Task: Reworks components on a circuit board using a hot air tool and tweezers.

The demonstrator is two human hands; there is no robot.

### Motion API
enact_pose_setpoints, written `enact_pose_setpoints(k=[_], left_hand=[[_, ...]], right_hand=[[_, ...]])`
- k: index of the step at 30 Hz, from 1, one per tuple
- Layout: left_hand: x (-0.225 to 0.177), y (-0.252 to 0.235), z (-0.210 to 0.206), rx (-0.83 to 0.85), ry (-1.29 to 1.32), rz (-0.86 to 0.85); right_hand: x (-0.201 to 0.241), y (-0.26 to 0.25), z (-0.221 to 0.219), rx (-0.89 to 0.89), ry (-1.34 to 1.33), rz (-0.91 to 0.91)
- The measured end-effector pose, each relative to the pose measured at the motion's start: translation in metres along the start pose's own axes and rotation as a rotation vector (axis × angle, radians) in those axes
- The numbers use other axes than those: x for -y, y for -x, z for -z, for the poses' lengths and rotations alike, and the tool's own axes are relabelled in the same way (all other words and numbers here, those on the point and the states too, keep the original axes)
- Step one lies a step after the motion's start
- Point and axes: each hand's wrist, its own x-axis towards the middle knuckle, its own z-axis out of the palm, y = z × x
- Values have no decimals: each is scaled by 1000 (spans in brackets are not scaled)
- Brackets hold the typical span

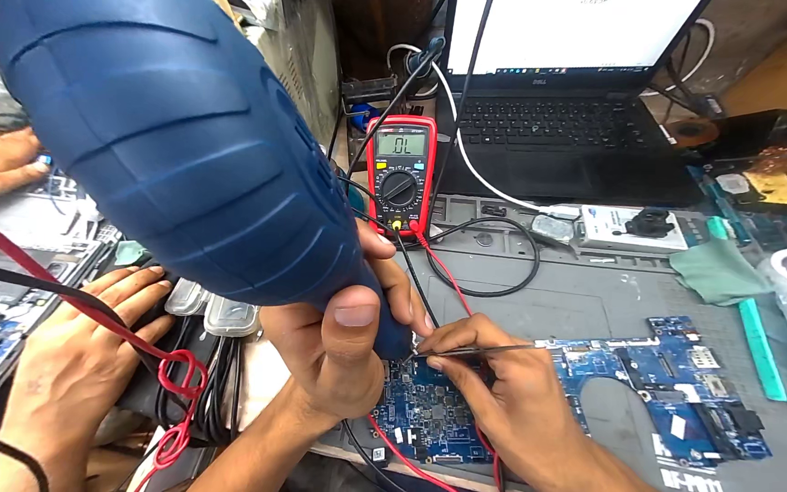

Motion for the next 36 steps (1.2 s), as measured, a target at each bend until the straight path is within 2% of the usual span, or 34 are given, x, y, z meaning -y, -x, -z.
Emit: enact_pose_setpoints(k=[36], left_hand=[[0,1,1,-6,10,11]], right_hand=[[1,0,0,0,-8,-2]])
